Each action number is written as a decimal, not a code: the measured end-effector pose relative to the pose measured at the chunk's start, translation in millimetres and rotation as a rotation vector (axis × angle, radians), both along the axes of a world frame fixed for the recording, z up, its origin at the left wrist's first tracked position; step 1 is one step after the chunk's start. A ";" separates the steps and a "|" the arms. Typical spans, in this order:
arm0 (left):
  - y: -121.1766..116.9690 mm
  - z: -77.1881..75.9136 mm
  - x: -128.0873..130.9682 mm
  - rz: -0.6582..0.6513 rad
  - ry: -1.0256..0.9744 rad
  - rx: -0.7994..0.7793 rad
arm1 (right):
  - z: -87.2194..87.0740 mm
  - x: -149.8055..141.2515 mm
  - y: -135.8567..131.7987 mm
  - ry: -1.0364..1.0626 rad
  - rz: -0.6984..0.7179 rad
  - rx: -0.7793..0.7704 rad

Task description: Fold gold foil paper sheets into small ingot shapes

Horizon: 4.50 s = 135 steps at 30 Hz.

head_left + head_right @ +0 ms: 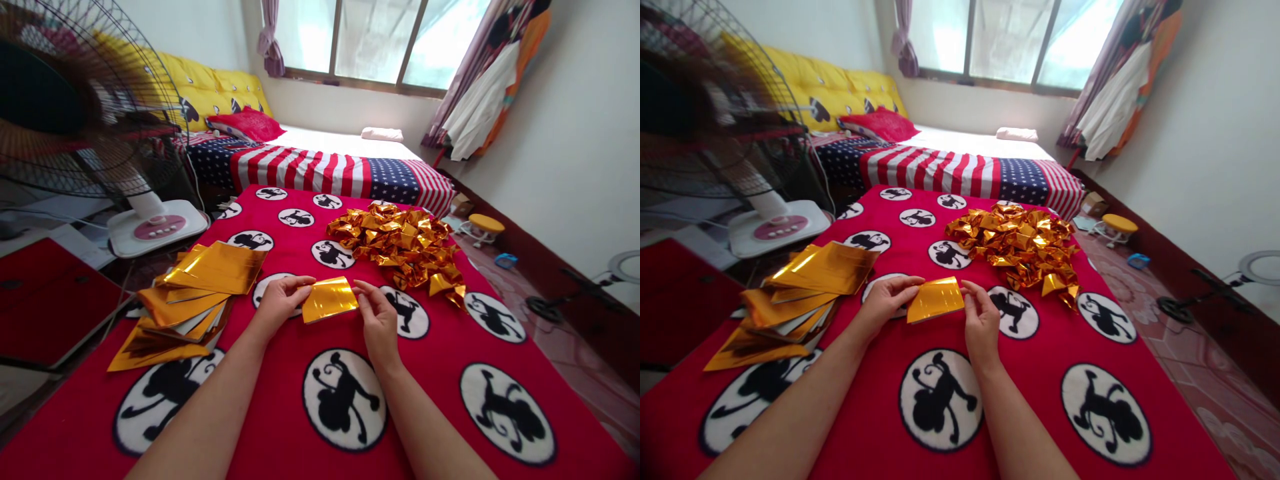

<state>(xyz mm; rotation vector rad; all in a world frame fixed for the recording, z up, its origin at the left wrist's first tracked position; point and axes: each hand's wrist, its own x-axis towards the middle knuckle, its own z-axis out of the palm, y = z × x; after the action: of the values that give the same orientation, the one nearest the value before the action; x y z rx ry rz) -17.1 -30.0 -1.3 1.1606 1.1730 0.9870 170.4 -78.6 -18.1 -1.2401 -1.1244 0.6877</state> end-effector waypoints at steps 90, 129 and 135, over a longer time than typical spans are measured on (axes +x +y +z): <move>-6.8 -8.0 -1.0 -0.210 0.790 1.045 | 16.2 42.1 -12.4 -0.496 0.420 -0.136; -19.1 -0.8 -17.9 -0.279 0.669 0.475 | 6.7 7.4 -16.9 -0.635 0.016 -0.286; -19.6 -1.5 -16.4 -0.245 0.701 0.487 | 11.0 5.4 -15.4 -0.658 0.002 -0.316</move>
<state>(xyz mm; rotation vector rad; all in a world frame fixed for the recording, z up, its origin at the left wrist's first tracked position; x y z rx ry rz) -33.5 -49.6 -2.7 2.1015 1.3082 0.7034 175.7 -94.0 -7.1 -1.8115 -1.5894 0.4741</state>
